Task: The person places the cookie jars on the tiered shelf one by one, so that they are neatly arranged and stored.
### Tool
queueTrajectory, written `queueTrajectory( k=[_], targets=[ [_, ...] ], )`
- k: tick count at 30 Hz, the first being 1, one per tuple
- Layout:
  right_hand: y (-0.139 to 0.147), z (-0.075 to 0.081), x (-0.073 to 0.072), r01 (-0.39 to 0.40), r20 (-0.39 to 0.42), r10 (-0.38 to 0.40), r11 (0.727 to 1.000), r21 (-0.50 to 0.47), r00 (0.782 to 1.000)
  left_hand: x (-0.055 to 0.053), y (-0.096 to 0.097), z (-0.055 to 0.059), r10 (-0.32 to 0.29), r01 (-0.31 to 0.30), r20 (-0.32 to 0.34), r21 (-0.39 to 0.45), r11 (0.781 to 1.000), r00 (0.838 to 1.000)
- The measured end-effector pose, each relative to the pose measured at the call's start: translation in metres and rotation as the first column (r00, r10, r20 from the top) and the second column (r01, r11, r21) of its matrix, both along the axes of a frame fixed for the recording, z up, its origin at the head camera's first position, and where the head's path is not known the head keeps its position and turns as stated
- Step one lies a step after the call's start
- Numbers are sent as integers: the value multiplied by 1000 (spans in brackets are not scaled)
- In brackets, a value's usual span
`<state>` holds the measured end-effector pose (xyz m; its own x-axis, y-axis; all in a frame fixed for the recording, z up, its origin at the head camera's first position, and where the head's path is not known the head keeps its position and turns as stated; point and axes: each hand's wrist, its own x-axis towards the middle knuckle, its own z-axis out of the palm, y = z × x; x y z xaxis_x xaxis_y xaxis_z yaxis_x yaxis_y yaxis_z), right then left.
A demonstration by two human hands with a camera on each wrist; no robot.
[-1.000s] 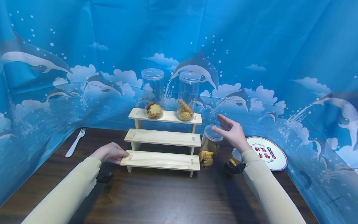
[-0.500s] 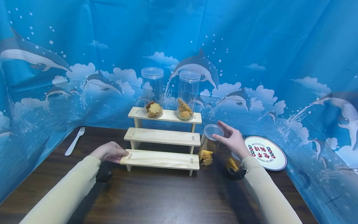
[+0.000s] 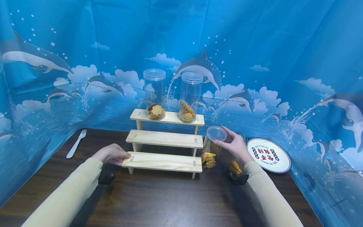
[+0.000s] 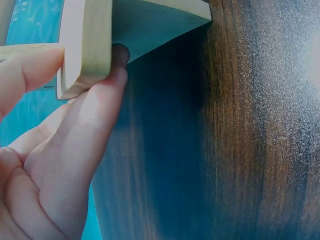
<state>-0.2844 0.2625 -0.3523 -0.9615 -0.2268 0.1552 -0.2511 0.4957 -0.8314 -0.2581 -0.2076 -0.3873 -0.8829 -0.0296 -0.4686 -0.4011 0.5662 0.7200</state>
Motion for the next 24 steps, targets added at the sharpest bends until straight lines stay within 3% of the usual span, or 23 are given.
queueTrajectory(
  k=[24],
  targets=[
    [4,-3,2,84,-15,-84,996,2,996,-1,-3,-3,8,-9,22,57,998,1000]
  ],
)
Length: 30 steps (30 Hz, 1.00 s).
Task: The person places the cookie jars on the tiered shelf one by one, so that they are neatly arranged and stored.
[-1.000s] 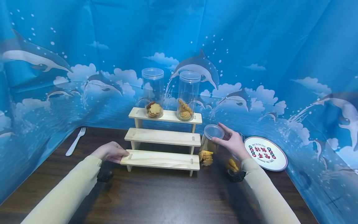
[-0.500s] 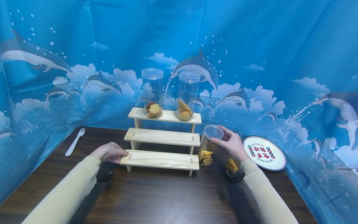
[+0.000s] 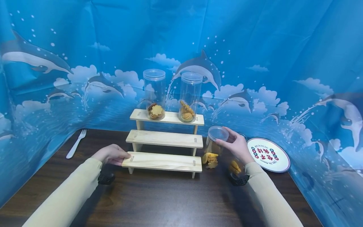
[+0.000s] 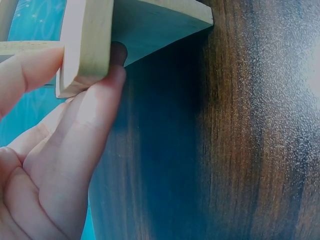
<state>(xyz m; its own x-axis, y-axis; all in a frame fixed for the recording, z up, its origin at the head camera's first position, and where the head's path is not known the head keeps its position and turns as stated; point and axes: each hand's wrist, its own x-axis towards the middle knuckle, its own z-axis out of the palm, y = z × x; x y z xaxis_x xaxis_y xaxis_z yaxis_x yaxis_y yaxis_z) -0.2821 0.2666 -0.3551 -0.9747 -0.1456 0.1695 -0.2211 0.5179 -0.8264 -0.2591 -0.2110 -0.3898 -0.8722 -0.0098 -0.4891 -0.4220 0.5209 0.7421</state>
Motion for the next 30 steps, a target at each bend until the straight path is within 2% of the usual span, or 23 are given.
queueTrajectory(
  k=[6,14,23,30],
  targets=[
    [2,4,4,27,-34,-27,1000,10,999,-2,0,1,0,0,4,5,1000,1000],
    [3,18,11,55,-75,-57,998,-31,996,-2,-2,-3,8,-9,11,31,999,1000],
    [2,36,19,99,-157,-104,994,-41,982,-1,-1,-3,5,-5,5,32,999,1000],
    [-3,51,23,118,-200,-136,988,-102,970,-1,-2,-2,10,-11,7,38,999,1000]
  ],
)
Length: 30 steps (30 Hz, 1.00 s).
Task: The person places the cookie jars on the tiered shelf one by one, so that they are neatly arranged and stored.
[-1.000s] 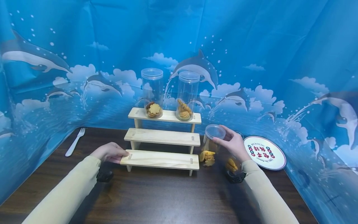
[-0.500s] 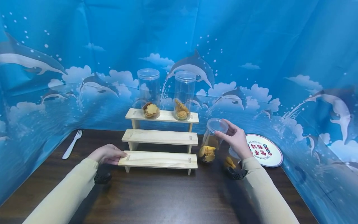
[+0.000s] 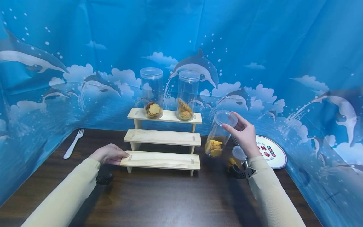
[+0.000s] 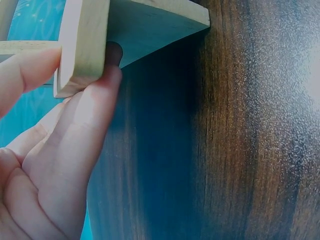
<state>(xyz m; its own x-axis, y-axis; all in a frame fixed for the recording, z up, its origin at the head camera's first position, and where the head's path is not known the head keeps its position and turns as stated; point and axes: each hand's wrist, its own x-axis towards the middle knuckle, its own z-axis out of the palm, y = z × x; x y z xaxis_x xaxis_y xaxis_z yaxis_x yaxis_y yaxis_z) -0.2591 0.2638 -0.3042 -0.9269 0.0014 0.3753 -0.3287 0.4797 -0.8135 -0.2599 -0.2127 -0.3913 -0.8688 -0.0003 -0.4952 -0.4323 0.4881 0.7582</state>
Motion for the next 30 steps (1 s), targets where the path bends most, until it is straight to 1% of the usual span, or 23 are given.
queueTrajectory(
  k=[10,14,20,27,30],
  targets=[
    [-11,17,4,-11,-61,7,998,-64,998,-1,-1,-2,0,0,0,0,1000,1000],
    [-17,22,5,-15,-89,7,996,-93,996,-3,-1,-4,3,-3,2,6,1000,1000],
    [-27,29,8,-30,-110,16,992,-123,994,-2,-2,-3,-7,7,1,12,1000,1000],
    [-44,34,6,-88,-126,67,983,-164,990,-1,-2,-2,-14,14,2,8,1000,1000],
    [-53,34,4,-101,-135,79,981,-165,988,-1,-2,-2,-14,14,3,6,1000,1000]
  ],
)
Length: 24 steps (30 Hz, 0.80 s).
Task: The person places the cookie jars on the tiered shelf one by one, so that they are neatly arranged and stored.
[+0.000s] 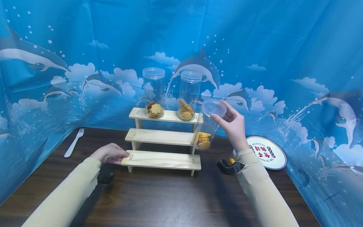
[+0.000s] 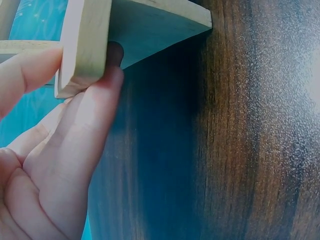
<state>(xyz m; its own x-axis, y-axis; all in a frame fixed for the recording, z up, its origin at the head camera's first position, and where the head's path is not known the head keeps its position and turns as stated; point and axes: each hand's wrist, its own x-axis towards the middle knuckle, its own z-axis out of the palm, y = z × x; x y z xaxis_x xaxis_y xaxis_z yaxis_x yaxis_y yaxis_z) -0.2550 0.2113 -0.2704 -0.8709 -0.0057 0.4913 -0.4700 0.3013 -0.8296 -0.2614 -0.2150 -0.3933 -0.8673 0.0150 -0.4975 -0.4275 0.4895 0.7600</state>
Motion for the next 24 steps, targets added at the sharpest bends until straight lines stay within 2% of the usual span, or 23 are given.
queueTrajectory(
  k=[11,24],
  targets=[
    [-27,-3,-8,-79,-6,79,997,8,997,-1,-2,1,-11,12,13,-6,1000,1000],
    [-65,-2,-16,-161,1,162,985,-60,987,-2,-2,-2,-6,6,1,-1,1000,1000]
  ],
)
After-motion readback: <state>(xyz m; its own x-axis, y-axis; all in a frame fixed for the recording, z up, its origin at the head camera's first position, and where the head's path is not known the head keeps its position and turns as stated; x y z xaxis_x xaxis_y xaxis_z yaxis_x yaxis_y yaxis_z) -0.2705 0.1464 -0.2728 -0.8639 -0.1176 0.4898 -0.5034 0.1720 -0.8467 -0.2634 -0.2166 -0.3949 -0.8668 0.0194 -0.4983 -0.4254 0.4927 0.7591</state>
